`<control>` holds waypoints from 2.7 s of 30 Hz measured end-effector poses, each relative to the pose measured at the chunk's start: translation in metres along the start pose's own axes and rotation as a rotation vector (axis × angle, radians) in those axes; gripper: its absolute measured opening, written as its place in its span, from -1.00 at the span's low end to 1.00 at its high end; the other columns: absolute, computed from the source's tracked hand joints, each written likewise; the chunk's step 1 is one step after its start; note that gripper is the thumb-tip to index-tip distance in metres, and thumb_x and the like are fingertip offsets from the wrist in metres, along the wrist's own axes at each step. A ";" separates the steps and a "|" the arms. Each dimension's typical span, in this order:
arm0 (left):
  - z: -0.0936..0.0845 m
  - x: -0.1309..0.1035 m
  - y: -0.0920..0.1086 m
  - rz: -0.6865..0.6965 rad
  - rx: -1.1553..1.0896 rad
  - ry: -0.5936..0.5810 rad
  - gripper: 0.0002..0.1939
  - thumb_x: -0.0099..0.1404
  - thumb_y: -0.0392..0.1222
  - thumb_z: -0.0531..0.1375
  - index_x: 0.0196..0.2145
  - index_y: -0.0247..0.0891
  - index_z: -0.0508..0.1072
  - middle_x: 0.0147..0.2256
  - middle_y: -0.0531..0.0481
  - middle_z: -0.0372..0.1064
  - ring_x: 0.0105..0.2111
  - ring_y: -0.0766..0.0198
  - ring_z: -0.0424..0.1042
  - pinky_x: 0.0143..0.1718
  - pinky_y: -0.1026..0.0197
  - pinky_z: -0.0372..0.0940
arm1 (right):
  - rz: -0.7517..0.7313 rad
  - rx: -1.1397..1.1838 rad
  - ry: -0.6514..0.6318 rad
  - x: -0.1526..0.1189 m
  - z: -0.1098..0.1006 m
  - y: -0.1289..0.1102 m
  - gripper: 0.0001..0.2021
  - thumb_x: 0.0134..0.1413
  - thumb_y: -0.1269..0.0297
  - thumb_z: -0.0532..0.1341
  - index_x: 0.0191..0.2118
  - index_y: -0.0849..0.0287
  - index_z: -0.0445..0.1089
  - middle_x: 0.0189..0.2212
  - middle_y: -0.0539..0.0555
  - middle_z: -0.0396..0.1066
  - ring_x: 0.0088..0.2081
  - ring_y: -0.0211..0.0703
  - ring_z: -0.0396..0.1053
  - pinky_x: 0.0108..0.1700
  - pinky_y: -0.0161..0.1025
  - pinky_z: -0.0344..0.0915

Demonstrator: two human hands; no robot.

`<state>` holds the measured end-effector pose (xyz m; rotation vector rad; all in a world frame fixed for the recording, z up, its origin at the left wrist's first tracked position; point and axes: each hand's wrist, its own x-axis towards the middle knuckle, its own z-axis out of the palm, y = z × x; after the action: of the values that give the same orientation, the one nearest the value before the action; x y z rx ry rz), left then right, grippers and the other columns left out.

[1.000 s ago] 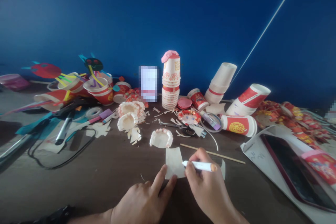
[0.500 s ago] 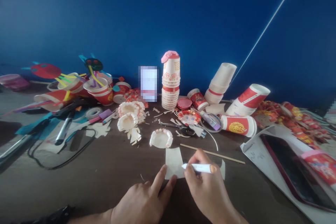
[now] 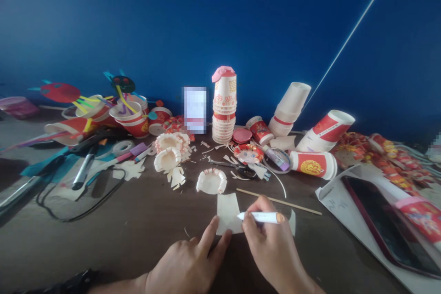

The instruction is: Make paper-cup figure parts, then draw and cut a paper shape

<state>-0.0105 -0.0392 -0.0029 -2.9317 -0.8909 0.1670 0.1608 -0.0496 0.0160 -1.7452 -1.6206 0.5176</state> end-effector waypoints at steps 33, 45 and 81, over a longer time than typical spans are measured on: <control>-0.009 0.000 0.000 0.028 0.002 -0.102 -0.46 0.20 -0.30 -0.02 0.15 -0.40 0.00 0.03 -0.60 0.05 -0.55 0.20 0.42 -0.65 0.22 0.30 | -0.087 0.079 -0.096 -0.001 -0.008 -0.013 -0.82 0.05 0.22 0.03 -0.50 0.13 0.20 -0.68 -0.09 0.19 -0.66 -0.29 0.16 -0.64 -0.39 0.15; -0.004 -0.002 0.000 0.051 0.062 0.003 -0.51 0.21 -0.28 -0.02 0.11 -0.43 0.08 -0.02 -0.61 0.12 -0.58 0.19 0.42 -0.68 0.20 0.30 | -0.033 0.005 -0.108 -0.001 -0.001 -0.004 -0.80 0.08 0.15 0.02 -0.49 0.11 0.15 -0.73 -0.13 0.14 -0.69 -0.29 0.14 -0.65 -0.39 0.12; -0.002 -0.004 0.002 0.026 0.057 0.072 -0.58 0.22 -0.25 0.00 0.03 -0.45 0.17 -0.03 -0.60 0.14 -0.59 0.20 0.41 -0.70 0.22 0.29 | -0.053 -0.017 -0.041 -0.001 0.000 -0.007 -0.83 0.05 0.21 0.04 -0.50 0.10 0.13 -0.72 -0.11 0.20 -0.70 -0.29 0.17 -0.66 -0.38 0.15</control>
<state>-0.0129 -0.0429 -0.0007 -2.8775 -0.8239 0.0859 0.1558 -0.0503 0.0206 -1.7090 -1.6999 0.5191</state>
